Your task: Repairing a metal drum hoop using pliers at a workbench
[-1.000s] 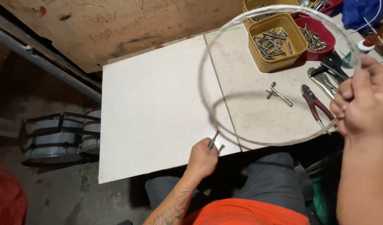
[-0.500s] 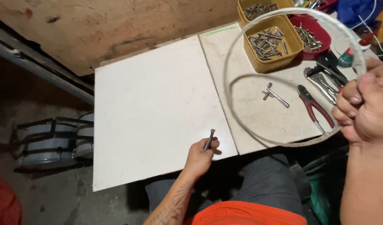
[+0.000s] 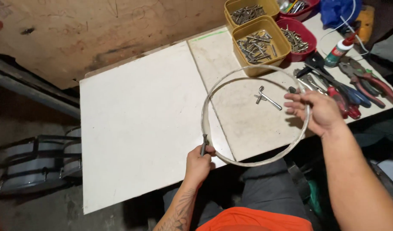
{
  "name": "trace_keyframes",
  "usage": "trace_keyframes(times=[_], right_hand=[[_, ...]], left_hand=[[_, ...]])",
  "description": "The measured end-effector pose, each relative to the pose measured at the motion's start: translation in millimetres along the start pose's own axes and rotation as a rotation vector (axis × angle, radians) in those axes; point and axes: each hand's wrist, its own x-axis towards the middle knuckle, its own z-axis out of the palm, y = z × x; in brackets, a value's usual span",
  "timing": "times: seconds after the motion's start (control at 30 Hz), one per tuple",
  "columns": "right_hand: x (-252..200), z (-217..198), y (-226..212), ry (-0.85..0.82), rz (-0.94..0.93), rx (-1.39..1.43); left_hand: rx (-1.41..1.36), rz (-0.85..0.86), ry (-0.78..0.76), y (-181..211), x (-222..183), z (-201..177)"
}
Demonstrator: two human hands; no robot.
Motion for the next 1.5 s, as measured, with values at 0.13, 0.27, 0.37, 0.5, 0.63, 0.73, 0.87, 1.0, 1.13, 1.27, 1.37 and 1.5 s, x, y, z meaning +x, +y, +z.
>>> trace_keyframes(times=[0.13, 0.27, 0.37, 0.5, 0.63, 0.73, 0.87, 1.0, 1.13, 1.27, 1.37, 1.5], right_hand=[[-21.2, -3.3, 6.1, -0.004, 0.036, 0.006], [-31.3, -23.3, 37.2, 0.071, 0.09, 0.084], [-29.3, -50.0, 76.9, 0.134, 0.057, 0.234], [-42.3, -63.5, 108.8, 0.048, 0.159, 0.27], [-54.2, -38.5, 94.6, 0.167, 0.158, 0.335], [-50.1, -35.2, 89.6, 0.044, 0.137, 0.455], [-54.4, -12.8, 62.5, 0.025, -0.013, 0.386], [-55.2, -5.2, 34.0, -0.079, -0.039, 0.329], [-46.9, -12.3, 20.9, -0.056, -0.113, 0.414], [-36.1, -32.3, 0.2, 0.069, -0.154, 0.473], [-42.5, -43.1, -28.1, 0.024, -0.174, 0.465], [-60.4, -45.1, -69.1, -0.027, -0.336, 0.346]], left_hand=[[-0.023, -0.023, 0.015, -2.3, -0.8, 2.5], [0.042, 0.023, 0.031, -10.4, -1.9, 1.9], [0.149, 0.078, 0.02, -19.1, -5.8, -2.7], [0.231, 0.102, -0.004, -30.5, -20.7, -10.8], [0.253, 0.155, -0.021, -58.6, -26.7, -13.0], [0.132, 0.029, 0.036, -62.8, -36.6, -5.7], [-0.092, 0.013, 0.097, -55.2, -34.7, 3.8], [-0.223, 0.095, 0.114, -10.0, -28.8, 24.4], [-0.363, -0.043, 0.129, 35.1, -21.7, 53.9], [-0.259, 0.091, 0.038, 34.2, 3.0, 73.1], [-0.109, 0.255, -0.049, 38.7, 14.5, 80.1], [0.114, 0.419, -0.145, 68.2, 15.9, 92.4]])
